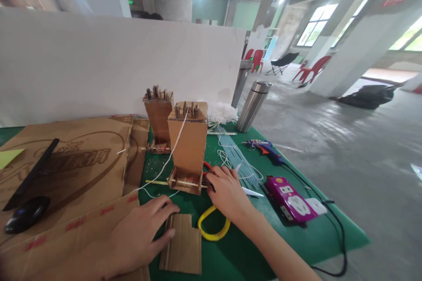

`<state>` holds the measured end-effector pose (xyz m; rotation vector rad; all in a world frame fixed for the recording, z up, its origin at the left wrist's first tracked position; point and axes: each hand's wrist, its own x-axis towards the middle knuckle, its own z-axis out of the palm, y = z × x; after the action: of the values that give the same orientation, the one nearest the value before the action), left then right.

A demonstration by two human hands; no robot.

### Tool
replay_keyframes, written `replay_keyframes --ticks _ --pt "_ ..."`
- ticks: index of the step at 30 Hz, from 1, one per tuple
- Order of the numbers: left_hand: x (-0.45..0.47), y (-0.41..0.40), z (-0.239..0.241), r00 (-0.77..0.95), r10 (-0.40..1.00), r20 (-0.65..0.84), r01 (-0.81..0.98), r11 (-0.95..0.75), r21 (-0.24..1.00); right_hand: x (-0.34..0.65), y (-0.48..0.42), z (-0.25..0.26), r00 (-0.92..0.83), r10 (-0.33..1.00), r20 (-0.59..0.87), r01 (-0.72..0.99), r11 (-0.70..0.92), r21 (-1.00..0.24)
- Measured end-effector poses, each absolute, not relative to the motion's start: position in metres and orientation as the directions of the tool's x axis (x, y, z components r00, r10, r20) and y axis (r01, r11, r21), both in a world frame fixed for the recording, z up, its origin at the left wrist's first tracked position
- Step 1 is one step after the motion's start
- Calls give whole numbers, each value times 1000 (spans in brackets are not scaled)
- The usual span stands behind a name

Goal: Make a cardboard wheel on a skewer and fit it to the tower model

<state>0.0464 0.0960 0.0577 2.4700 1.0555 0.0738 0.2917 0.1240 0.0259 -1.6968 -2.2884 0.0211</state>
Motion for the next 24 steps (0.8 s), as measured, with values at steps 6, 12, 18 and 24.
replay_keyframes --ticks 6,12,18,24 --pt "43 104 61 647 762 42 736 -637 229 295 115 23 -263 939 223 922 312 -229" --pt "32 126 57 527 840 127 834 -540 111 292 112 20 -276 935 224 906 331 -263" --pt "31 131 52 498 858 124 851 -511 119 284 111 25 -269 947 175 907 310 -283" --pt "30 132 48 528 839 136 824 -544 160 283 112 24 -261 938 228 897 323 -302"
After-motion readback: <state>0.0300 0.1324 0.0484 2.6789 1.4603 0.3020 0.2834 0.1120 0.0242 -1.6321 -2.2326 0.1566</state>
